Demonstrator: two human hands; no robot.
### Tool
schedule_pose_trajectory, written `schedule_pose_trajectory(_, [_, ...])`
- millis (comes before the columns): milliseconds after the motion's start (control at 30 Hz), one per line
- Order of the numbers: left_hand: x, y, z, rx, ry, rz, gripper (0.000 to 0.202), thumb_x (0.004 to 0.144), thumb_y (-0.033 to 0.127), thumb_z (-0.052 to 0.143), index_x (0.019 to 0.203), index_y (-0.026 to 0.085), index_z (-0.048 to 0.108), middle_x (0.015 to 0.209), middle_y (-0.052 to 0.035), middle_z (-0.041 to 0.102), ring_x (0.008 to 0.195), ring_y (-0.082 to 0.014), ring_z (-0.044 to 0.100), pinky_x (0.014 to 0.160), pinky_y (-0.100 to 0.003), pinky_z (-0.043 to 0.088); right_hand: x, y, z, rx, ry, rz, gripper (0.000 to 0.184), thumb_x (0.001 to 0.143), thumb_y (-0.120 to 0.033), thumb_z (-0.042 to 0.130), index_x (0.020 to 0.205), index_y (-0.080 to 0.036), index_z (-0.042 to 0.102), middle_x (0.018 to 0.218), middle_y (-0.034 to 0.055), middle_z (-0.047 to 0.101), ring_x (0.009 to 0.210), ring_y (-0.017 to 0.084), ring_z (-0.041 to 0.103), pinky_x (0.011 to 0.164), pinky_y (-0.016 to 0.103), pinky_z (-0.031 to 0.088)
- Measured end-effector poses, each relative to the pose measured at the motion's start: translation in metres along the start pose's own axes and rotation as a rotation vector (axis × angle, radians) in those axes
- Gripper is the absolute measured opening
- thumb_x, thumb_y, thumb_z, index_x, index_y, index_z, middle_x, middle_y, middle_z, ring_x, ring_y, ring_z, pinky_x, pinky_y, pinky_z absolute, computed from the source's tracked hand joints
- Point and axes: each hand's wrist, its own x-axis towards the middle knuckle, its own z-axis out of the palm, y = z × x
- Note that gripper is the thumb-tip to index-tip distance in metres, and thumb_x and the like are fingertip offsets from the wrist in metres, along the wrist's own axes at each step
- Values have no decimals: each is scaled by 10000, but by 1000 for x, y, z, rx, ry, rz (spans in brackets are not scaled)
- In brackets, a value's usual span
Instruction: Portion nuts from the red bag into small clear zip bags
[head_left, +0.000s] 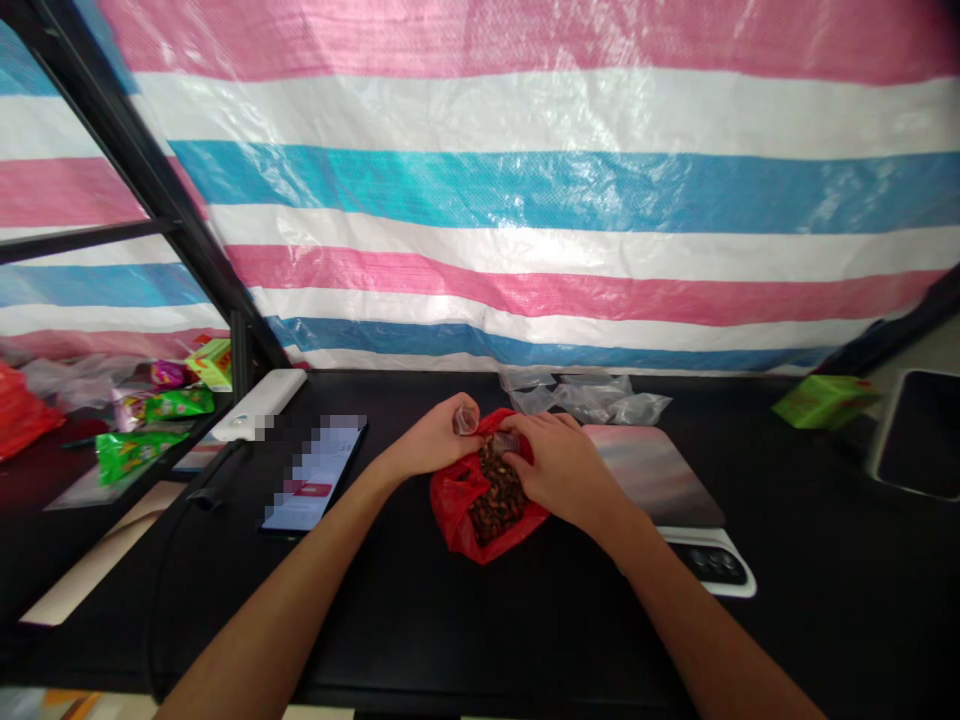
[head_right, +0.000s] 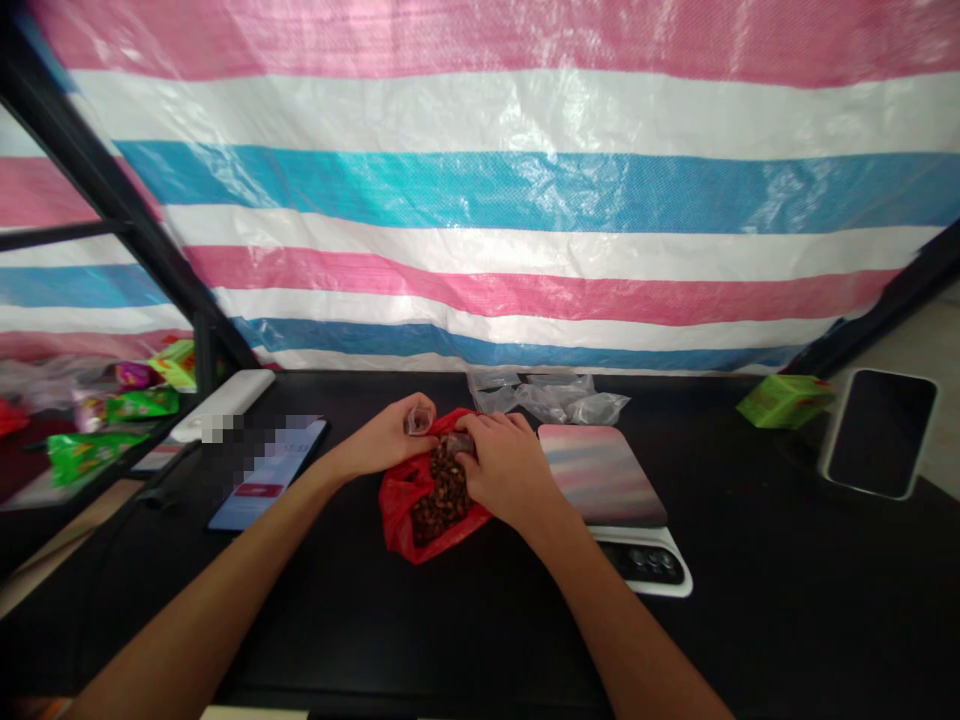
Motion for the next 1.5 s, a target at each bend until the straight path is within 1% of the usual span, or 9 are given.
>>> schedule_pose_trajectory(133, [1,1,4,-101,28,2,246,724,181,703,883,193,516,741,68,477,666,-100,436,614,-236,358,0,-1,2,51,-28,7,192,921,-278,674,1107,-234,698,1138,43,768,1063,249,647,925,375,359])
schedule_pose_trajectory(333, [4,0,5,-163,68,34,228,787,276,714,887,192,528,744,61,503,666,-105,466,627,-239,381,1,0,5,138,37,44,224,851,-136,671,1043,-248,700,1051,25,782,1009,253,680,933,407,410])
schedule_pose_trajectory(567, [7,1,-4,-68,257,128,141,846,278,659,918,191,574,802,28,573,719,-127,534,698,-258,438,5,13,18,591,105,179,279,884,-108,593,1111,-251,671,1060,41,788,1012,230,734,931,403,539])
schedule_pose_trajectory(733, [3,4,-3,-23,175,112,141,849,288,668,934,190,612,770,34,595,685,-124,530,652,-244,421,9,8,7,739,227,129,259,919,-169,587,1162,-238,640,1117,39,747,1039,204,707,974,384,538])
schedule_pose_trajectory(900, [-3,11,4,1,52,153,177,844,251,670,1009,186,668,864,13,673,756,-141,578,701,-252,447,7,-9,0,599,318,3,259,913,-199,648,1165,-259,657,1169,52,687,1074,220,669,1000,380,526])
schedule_pose_trajectory(1067, [-5,13,10,-43,21,160,222,834,235,669,1052,192,668,907,5,682,792,-157,602,713,-257,468,4,-15,0,463,320,-115,302,958,-125,537,1168,-296,669,1241,54,637,1173,221,628,1062,379,487])
schedule_pose_trajectory(1200, [-3,7,10,-69,43,147,215,828,254,683,1033,191,672,912,-6,699,802,-166,619,734,-273,486,4,-13,2,431,289,-37,291,942,-188,612,1214,-288,637,1209,50,670,1126,240,649,1022,397,508])
schedule_pose_trajectory(1400, [2,4,7,-122,101,132,216,874,366,672,995,195,621,840,3,647,742,-145,575,707,-272,459,6,-1,8,345,258,47,349,961,-178,548,1298,-250,599,1307,74,684,1184,268,642,1044,450,487])
schedule_pose_trajectory(1500, [5,3,2,-115,220,156,177,898,344,637,953,196,560,798,26,564,715,-125,520,689,-259,428,5,2,4,266,201,79,310,914,-172,621,1216,-235,649,1200,76,719,1119,272,653,1009,443,489])
